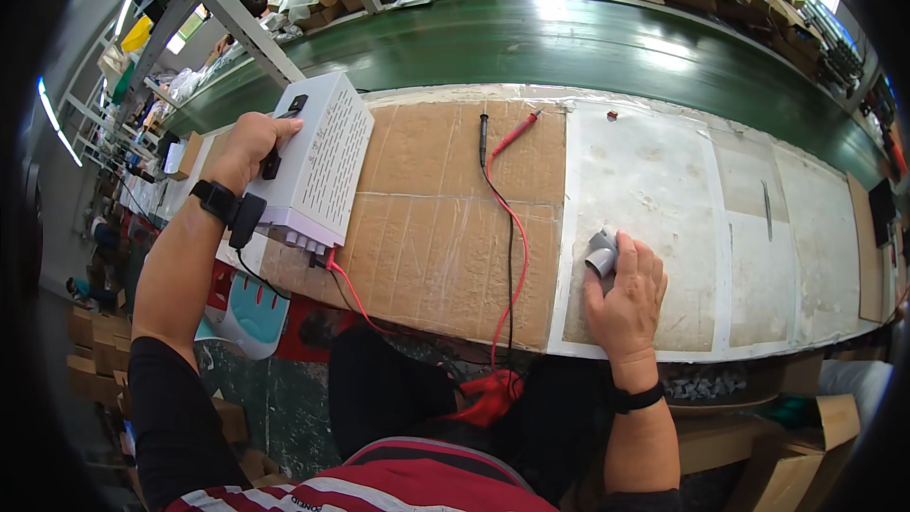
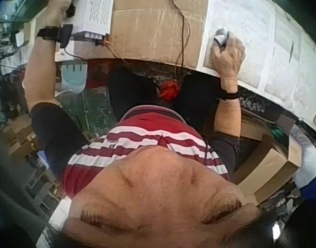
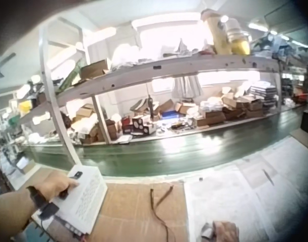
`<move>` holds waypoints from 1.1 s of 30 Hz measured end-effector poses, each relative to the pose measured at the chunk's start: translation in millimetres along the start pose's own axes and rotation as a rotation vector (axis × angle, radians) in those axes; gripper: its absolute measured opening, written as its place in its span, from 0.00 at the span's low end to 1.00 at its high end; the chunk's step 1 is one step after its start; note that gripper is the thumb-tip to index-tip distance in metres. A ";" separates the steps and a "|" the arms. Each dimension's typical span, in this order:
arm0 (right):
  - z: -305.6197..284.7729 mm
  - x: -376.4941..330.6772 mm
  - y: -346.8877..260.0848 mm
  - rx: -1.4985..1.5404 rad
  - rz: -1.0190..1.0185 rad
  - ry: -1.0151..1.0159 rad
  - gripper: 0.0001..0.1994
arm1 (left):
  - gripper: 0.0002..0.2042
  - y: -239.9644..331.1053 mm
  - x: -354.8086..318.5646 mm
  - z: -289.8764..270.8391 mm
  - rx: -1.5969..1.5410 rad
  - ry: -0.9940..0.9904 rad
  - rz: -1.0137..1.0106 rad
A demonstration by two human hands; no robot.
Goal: Testing a power supply unit using electronic multimeter probes on a factory assembly line.
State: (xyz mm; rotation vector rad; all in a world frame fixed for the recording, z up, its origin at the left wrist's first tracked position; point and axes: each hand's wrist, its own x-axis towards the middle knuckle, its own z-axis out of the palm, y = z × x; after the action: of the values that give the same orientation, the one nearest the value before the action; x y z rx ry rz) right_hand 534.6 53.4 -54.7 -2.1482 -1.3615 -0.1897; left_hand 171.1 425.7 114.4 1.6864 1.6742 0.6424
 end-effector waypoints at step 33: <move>0.6 -2.5 -2.2 0.006 0.002 -0.010 0.29 | 0.29 42.0 5.5 28.3 0.493 -0.120 0.299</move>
State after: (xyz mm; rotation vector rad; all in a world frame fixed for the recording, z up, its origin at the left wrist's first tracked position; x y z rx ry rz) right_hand 531.5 52.5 -55.3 -2.1479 -1.3642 -0.1748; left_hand 220.4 429.8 126.6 2.3040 1.5917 0.2588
